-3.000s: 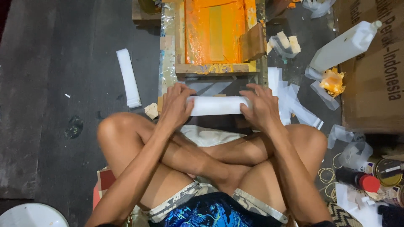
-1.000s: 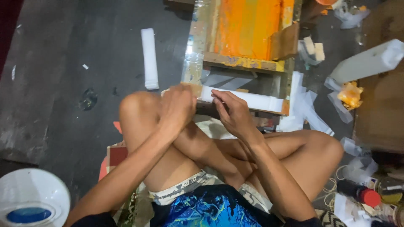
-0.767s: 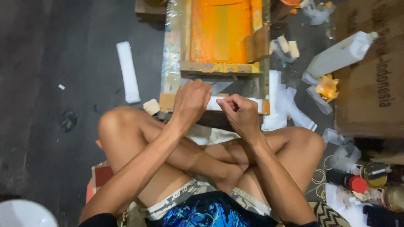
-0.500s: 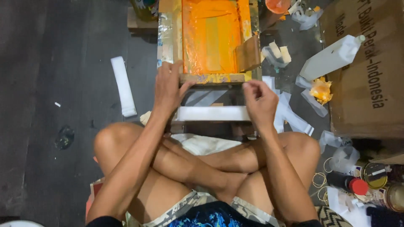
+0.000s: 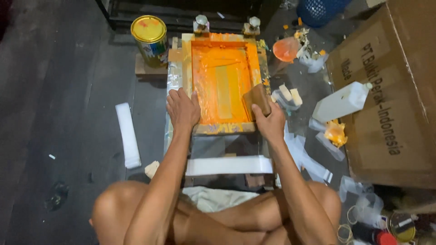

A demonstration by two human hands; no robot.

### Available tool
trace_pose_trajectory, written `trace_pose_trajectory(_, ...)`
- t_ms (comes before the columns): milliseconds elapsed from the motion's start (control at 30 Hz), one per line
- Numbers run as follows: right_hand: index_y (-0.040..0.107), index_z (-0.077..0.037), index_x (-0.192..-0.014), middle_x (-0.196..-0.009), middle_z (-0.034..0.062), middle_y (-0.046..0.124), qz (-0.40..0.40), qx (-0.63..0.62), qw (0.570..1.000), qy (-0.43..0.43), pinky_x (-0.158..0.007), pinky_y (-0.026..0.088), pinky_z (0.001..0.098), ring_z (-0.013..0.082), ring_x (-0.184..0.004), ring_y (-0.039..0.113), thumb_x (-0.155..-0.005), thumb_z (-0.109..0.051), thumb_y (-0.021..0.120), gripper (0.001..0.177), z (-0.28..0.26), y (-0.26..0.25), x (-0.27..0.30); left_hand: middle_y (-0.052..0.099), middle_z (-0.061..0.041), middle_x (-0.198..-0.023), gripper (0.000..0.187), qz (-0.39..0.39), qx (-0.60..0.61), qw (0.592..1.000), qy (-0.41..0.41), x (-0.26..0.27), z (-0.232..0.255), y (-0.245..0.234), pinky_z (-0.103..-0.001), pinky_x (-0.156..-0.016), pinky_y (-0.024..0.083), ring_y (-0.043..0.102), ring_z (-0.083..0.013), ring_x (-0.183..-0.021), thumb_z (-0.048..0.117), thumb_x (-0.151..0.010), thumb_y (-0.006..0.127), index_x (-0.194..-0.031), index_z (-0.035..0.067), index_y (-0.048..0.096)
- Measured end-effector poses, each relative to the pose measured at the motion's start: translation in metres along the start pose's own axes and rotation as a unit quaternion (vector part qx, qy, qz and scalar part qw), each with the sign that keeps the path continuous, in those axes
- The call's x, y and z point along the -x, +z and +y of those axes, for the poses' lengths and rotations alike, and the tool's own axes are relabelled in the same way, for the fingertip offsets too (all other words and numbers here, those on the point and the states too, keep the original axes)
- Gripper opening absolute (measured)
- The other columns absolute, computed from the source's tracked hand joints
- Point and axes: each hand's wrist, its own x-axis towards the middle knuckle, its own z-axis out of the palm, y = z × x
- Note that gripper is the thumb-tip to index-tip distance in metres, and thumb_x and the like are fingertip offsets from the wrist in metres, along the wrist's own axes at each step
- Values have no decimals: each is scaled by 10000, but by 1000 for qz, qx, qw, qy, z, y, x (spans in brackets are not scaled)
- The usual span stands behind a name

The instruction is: The person sits cross-legged and uses a squeegee to spread orange ink across a screen printing frame. They then place a white sheet of paper under the frame, press down, and peel the paper off to reveal the printed design.

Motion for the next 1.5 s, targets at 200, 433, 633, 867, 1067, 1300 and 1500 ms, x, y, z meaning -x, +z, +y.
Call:
trace_pose_trajectory(200,779,-248,-1029,-960,-12,710,-120,-20,989,-88,-910,521,403,298,-990,693,-873,-240,780,156,-25,27,-68,486,-128,-1193,540,-11,-23,999,-19,3,13,-12,-459,-947,396,497,-327,-1143,488,-1035,412,-1347,58,507)
trace_pose_trajectory(433,746,-219,-1085,-1011,28,703,-186,22,971,-151,-1004,489,446,354,-1070,657,-914,-82,684,228,-55,61,-115,514,-128,-1176,480,-25,-33,998,-42,12,39,-39,-431,-973,403,520,-306,-1132,420,-1049,387,-1333,63,537)
trace_pose_trajectory(633,733,-210,-1132,-1043,50,727,-254,37,957,-136,-946,521,486,359,-1091,666,-896,-41,654,301,-79,30,-79,525,-165,-1149,479,6,-22,1000,-17,10,26,-25,-462,-961,399,517,-364,-1119,400,-1047,396,-1287,18,556)
trace_pose_trajectory(867,717,-125,-1194,-1056,159,740,-351,38,923,-155,-962,539,504,413,-1097,672,-919,-30,630,304,-62,-7,-15,518,-131,-1136,461,39,-22,999,7,8,15,-13,-433,-912,419,534,-313,-1084,371,-1055,373,-1319,42,560)
trace_pose_trajectory(1067,721,-72,-1200,-1070,194,752,-401,4,909,-115,-965,552,505,426,-1089,691,-948,-18,627,275,-97,-43,-11,506,-146,-1121,449,62,-11,998,30,10,12,-11,-460,-895,423,530,-346,-1072,365,-1054,388,-1301,26,547)
trace_pose_trajectory(1300,748,-86,-1167,-1032,162,777,-409,-39,907,-90,-986,539,509,407,-1092,700,-928,11,670,270,-83,-32,-21,500,-154,-1127,454,49,-7,998,29,11,16,-17,-474,-911,414,522,-364,-1081,360,-1051,381,-1308,22,539)
trace_pose_trajectory(1500,728,-99,-1202,-1067,95,786,-321,-75,936,-122,-1029,509,513,352,-1139,692,-911,105,652,364,-72,6,-88,516,-179,-1144,489,28,-27,999,7,4,13,-10,-497,-954,406,518,-390,-1113,381,-1032,388,-1310,9,539)
